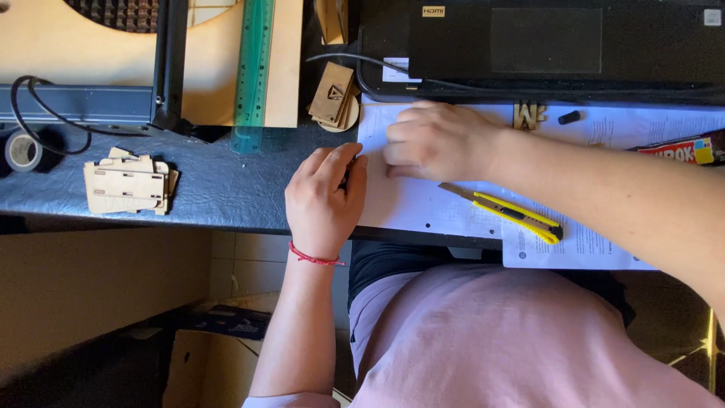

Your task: The person sorts small wooden pieces on a desk, then applies glue from a tube to a small component and joins it with another piece. They continue to handle and assemble the wooden parts by hand.

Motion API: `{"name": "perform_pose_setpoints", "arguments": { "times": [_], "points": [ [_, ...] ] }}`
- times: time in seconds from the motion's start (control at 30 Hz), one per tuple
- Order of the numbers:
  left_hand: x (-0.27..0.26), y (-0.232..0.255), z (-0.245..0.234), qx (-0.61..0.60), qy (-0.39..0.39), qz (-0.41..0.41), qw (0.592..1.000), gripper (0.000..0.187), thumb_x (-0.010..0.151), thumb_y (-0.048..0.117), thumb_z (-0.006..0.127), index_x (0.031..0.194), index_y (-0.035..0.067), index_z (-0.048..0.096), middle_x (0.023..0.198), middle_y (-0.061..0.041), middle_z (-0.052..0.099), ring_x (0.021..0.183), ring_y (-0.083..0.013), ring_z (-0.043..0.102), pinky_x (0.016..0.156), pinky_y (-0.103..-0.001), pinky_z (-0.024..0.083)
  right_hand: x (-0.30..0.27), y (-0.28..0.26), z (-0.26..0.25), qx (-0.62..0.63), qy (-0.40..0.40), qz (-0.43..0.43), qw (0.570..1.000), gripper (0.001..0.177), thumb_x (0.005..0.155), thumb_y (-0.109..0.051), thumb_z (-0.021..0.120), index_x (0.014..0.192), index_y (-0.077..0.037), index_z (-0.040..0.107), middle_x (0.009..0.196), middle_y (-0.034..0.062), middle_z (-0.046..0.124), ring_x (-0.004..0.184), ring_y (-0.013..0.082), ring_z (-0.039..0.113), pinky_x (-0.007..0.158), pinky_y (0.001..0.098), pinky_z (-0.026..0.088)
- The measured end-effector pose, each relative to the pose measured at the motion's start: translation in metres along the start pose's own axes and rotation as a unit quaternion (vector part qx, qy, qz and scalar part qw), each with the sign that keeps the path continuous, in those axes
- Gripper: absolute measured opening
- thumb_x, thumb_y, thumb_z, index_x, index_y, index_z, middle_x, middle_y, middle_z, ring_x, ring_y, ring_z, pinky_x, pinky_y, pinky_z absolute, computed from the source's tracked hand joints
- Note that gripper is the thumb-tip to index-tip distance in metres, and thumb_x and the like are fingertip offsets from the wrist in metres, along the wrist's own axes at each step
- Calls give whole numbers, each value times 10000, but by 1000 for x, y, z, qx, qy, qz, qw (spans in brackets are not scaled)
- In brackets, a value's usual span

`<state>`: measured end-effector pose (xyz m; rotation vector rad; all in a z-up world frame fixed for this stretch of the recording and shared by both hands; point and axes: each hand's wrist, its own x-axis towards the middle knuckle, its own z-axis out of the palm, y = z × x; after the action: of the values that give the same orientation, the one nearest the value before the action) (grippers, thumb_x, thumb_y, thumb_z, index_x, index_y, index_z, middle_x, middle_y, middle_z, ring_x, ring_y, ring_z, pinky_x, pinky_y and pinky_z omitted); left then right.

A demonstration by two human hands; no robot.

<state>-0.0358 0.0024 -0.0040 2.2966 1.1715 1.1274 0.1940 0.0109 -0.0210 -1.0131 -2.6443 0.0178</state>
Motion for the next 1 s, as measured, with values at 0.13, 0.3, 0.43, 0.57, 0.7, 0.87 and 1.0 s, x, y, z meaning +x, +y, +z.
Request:
{"name": "perform_pose_setpoints", "arguments": {
  "times": [0.13,0.3,0.43,0.57,0.7,0.87,1.0],
  "points": [
    [0,-1,2,9,1,12,1000,139,898,77,712,1029,75,757,816,-82,700,675,-233,693,569,-314,584,5,-1,1,-49,18,-7,999,346,970,-426,647,726,-185,598,666,-76,499,672,154,609,678,334,532],
    [-1,2,1,11,9,18,1000,126,900,50,697,1006,69,760,812,-100,702,670,-250,695,583,-323,594,2,-4,11,-124,78,19,989,326,952,-354,646,683,-207,533,651,-67,490,625,145,617,580,312,529],
    [-2,1,1,-1,8,4,1000,114,900,34,689,989,48,758,802,-114,697,667,-259,697,584,-327,596,-3,-3,20,-155,132,66,977,330,916,-304,660,639,-227,498,621,-67,517,583,146,629,535,296,528],
    [-4,1,3,4,11,4,1000,107,897,39,691,979,54,758,796,-108,699,658,-260,694,561,-327,589,-13,3,30,-105,165,104,975,327,911,-296,665,639,-240,491,618,-67,503,597,159,635,530,301,530],
    [-7,20,3,-91,37,-63,993,108,937,88,650,1011,79,728,884,-76,699,777,-219,675,689,-319,556,-8,-9,-7,214,273,297,890,383,977,-200,637,622,-151,503,559,-21,479,555,153,527,488,306,419],
    [-3,58,57,-618,177,-264,719,480,971,395,611,1253,7,603,1165,-160,650,1070,-276,638,893,-366,509,21,-44,-55,563,345,455,597,414,1012,-220,494,608,-132,491,528,4,432,405,128,396,403,293,342],
    [10,80,79,-761,168,-214,589,531,1084,418,462,1355,-24,575,1318,-180,619,1272,-277,559,1118,-384,421,41,-65,-64,577,377,382,616,372,1002,-227,509,645,-124,483,538,33,471,459,116,387,435,279,327]
  ]
}}
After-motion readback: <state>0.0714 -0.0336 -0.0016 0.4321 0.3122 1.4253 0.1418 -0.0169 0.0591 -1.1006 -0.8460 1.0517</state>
